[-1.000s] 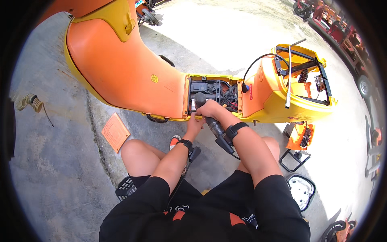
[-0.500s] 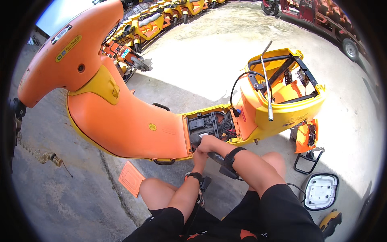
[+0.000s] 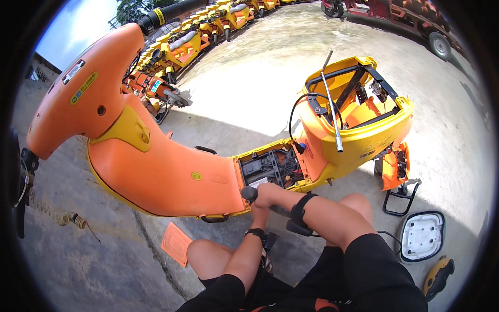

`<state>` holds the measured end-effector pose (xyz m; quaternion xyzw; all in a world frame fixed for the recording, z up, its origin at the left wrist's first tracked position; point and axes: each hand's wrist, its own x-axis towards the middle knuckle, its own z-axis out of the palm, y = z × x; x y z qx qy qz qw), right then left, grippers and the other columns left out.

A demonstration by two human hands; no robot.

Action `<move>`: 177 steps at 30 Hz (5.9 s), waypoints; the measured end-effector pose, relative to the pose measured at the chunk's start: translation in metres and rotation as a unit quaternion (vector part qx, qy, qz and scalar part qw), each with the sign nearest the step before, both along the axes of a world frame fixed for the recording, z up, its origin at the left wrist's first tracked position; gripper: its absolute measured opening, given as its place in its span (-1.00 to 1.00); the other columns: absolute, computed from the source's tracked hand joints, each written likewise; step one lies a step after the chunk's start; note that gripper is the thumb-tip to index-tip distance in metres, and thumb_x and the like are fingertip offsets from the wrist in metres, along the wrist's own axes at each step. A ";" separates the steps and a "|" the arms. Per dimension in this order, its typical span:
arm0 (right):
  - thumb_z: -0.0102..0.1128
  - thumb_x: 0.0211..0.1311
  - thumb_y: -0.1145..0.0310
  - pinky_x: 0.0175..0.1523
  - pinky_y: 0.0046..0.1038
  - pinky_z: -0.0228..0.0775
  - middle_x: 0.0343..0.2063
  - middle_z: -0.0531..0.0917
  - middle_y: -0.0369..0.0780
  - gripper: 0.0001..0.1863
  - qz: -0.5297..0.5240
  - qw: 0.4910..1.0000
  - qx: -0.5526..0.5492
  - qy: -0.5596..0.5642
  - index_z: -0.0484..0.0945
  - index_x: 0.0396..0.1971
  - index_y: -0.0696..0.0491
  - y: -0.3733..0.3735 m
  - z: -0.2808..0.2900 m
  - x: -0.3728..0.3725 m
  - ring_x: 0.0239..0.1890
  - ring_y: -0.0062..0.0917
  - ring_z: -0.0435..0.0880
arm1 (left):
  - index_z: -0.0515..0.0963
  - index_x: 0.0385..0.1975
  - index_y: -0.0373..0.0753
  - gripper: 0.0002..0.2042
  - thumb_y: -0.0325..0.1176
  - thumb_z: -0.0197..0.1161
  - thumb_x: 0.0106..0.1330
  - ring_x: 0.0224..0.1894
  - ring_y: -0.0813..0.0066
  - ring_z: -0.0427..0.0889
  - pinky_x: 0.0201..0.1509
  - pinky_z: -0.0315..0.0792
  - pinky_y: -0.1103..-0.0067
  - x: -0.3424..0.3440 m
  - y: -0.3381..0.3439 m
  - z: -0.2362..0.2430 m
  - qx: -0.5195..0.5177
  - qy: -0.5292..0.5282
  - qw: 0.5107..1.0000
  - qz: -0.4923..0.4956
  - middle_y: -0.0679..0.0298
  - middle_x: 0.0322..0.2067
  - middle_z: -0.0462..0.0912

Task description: Repairing or assembling a small electric scooter by working on the internal wiring and battery compartment.

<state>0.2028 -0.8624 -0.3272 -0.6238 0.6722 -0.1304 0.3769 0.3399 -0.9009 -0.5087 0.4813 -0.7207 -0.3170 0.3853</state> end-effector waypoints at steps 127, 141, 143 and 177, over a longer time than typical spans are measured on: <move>0.32 -0.17 0.23 -0.17 -0.43 0.51 -0.36 0.70 -0.07 -0.61 -0.168 0.945 0.092 -0.266 0.64 -0.35 0.21 -0.051 -0.046 0.070 -0.29 -0.35 0.70 | 0.40 -0.19 -0.25 -0.78 -0.52 -0.01 0.13 -0.58 0.58 0.34 -0.58 0.19 0.62 0.058 -0.040 0.265 0.427 0.451 0.784 -0.016 0.28 -0.41 0.46; 0.30 -0.09 0.28 -0.30 -0.41 0.57 -0.41 0.69 -0.11 -0.64 -0.133 0.951 0.083 -0.268 0.61 -0.32 0.23 -0.047 -0.033 0.071 -0.41 -0.41 0.71 | 0.40 -0.25 -0.21 -0.81 -0.51 0.00 0.12 -0.60 0.57 0.33 -0.56 0.18 0.61 0.051 -0.036 0.270 0.433 0.430 0.793 -0.007 0.33 -0.45 0.45; 0.30 -0.10 0.28 -0.28 -0.42 0.55 -0.41 0.70 -0.11 -0.65 -0.140 0.948 0.081 -0.276 0.61 -0.33 0.23 -0.046 -0.032 0.072 -0.40 -0.41 0.71 | 0.41 -0.25 -0.21 -0.81 -0.51 0.00 0.13 -0.60 0.57 0.33 -0.56 0.18 0.61 0.051 -0.035 0.271 0.428 0.431 0.795 -0.005 0.33 -0.45 0.45; 0.22 0.05 0.38 -0.54 -0.38 0.51 -0.54 0.50 -0.23 -0.77 -0.178 0.911 0.198 -0.317 0.49 -0.30 0.14 -0.047 -0.009 0.070 -0.64 -0.46 0.55 | 0.40 -0.32 -0.30 -0.87 -0.57 -0.04 0.14 -0.61 0.57 0.32 -0.56 0.21 0.62 0.086 -0.052 0.274 0.371 0.464 0.802 0.058 0.24 -0.48 0.45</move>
